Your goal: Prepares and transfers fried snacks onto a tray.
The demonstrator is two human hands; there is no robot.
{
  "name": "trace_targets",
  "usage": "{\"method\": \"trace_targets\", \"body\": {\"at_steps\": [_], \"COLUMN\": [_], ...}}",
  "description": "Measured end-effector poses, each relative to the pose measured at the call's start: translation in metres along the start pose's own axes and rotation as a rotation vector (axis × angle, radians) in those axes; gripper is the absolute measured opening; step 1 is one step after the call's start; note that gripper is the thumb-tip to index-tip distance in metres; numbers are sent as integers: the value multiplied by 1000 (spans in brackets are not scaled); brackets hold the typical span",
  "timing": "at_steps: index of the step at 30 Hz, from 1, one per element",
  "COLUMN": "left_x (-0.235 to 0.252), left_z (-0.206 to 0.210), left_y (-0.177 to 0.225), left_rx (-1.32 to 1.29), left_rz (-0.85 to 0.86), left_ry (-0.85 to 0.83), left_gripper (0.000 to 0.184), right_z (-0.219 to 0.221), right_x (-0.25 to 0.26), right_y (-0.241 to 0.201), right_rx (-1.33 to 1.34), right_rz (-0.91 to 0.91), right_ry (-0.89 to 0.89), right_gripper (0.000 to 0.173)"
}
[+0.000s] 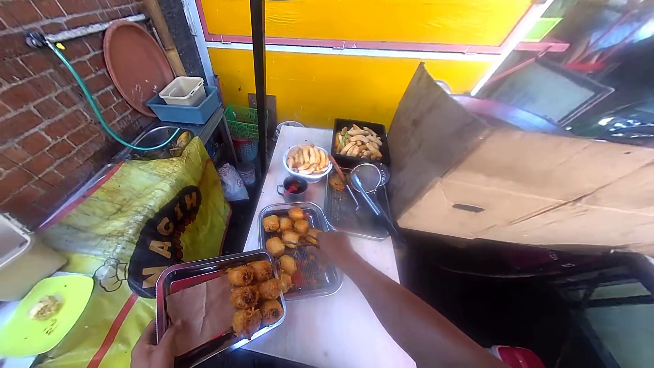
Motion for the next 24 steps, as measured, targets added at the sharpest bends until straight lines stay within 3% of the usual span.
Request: {"method": "trace_targets", "body": {"at_steps": [4, 9, 14, 24], "left_x": [-4, -8, -11, -8], "left_z": [-1, -4, -7, -8], "left_y": [-2, -7, -9, 0], "left_rx": [-8, -44, -21, 0], "left_rz": [-4, 16, 1, -7], "left_ry": [10, 25, 49, 26], "left_gripper": [22, 21, 18, 22], "right_z": [-20, -38, -63, -39], "right_x": [1, -40, -73, -101], "right_y": [1, 37, 48, 47], "right_rx": [-7, -75, -167, -273], "right_rz": [-12, -85, 89, -144], "right_ry": [-43, -39, -149, -96], "right_gripper": [55, 49, 50, 45]}}
Point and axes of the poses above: each hand's wrist, its own x-axis towards the middle knuckle, its own z-axis out of the palm, y = z × x, the point moved 3 cm from there along x, towards the middle knuckle, and after that the axes turned 12 degrees about x, right-handed, at the moved point
